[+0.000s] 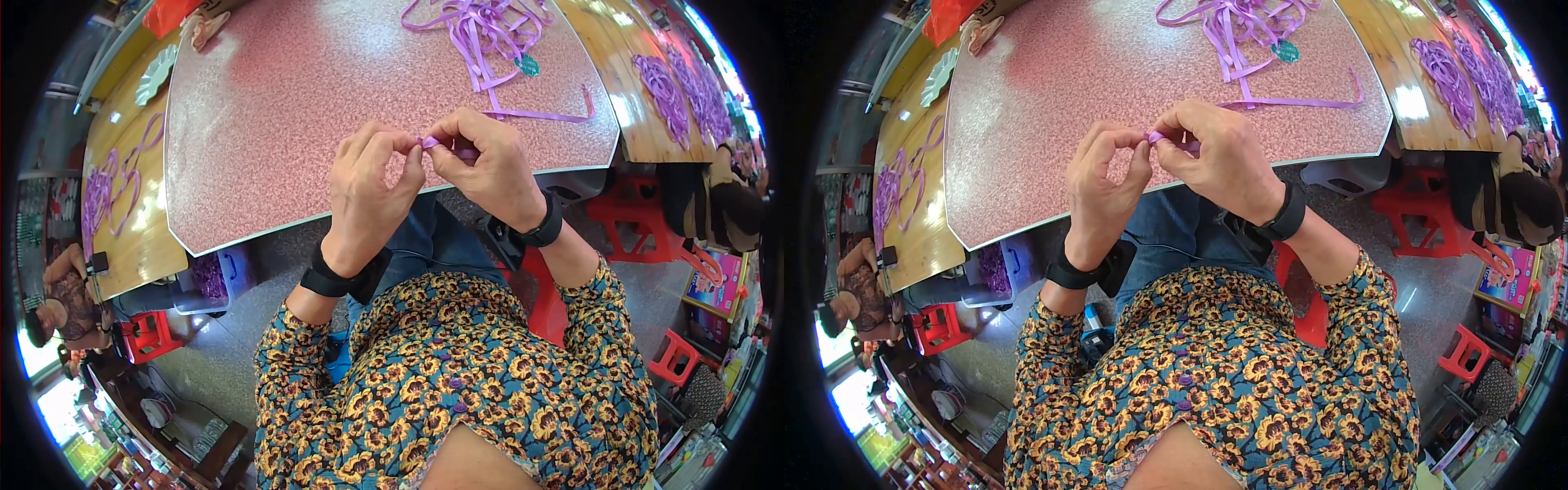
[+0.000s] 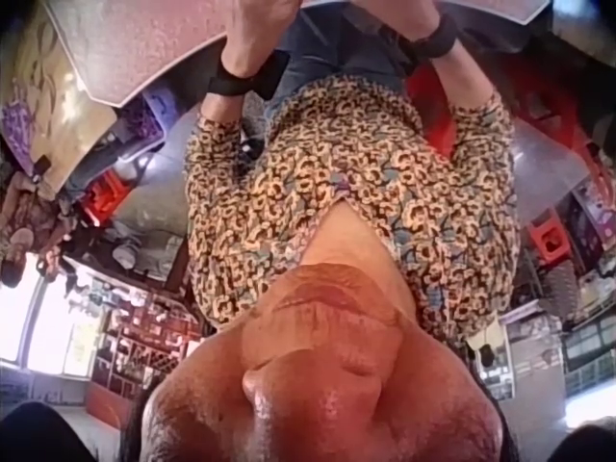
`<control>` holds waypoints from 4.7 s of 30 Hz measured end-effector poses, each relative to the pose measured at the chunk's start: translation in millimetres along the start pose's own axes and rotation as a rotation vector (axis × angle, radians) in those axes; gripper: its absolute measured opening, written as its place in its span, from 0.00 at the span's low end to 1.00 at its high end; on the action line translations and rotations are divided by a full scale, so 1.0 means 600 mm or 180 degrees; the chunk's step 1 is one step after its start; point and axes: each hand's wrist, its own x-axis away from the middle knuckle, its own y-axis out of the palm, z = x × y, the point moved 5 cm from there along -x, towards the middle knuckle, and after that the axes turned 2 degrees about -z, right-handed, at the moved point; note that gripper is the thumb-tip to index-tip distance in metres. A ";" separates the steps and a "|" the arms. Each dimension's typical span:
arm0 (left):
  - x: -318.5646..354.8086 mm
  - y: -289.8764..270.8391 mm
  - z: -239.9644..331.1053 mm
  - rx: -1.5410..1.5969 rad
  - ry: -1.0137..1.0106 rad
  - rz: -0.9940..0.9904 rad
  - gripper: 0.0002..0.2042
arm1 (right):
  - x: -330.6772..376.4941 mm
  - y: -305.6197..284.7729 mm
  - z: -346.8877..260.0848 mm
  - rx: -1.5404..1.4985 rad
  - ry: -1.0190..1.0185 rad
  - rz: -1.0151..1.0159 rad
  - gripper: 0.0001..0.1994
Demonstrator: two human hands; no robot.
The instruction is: The person ties a knot in a purple ribbon, slides a purple plastic bead onto it, and pulls the ribbon through to secure the bead. Finally, the person stretches the ribbon out on the table and sets it aside.
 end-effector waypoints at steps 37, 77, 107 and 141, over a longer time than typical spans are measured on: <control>0.006 0.013 -0.007 0.2333 -0.1051 0.0423 0.07 | 0.008 0.022 0.019 -0.2880 0.1699 0.0057 0.09; 0.005 -0.005 -0.044 0.2065 -0.1034 -0.0057 0.06 | -0.010 -0.006 0.003 -0.1578 0.1262 -0.0796 0.10; 0.018 0.019 -0.034 0.3001 -0.1716 -0.0451 0.07 | -0.014 -0.023 -0.007 -0.0995 0.1107 -0.0886 0.07; 0.024 0.016 -0.019 0.3107 -0.1651 -0.0250 0.07 | -0.007 -0.016 -0.024 -0.0801 0.0875 -0.0805 0.05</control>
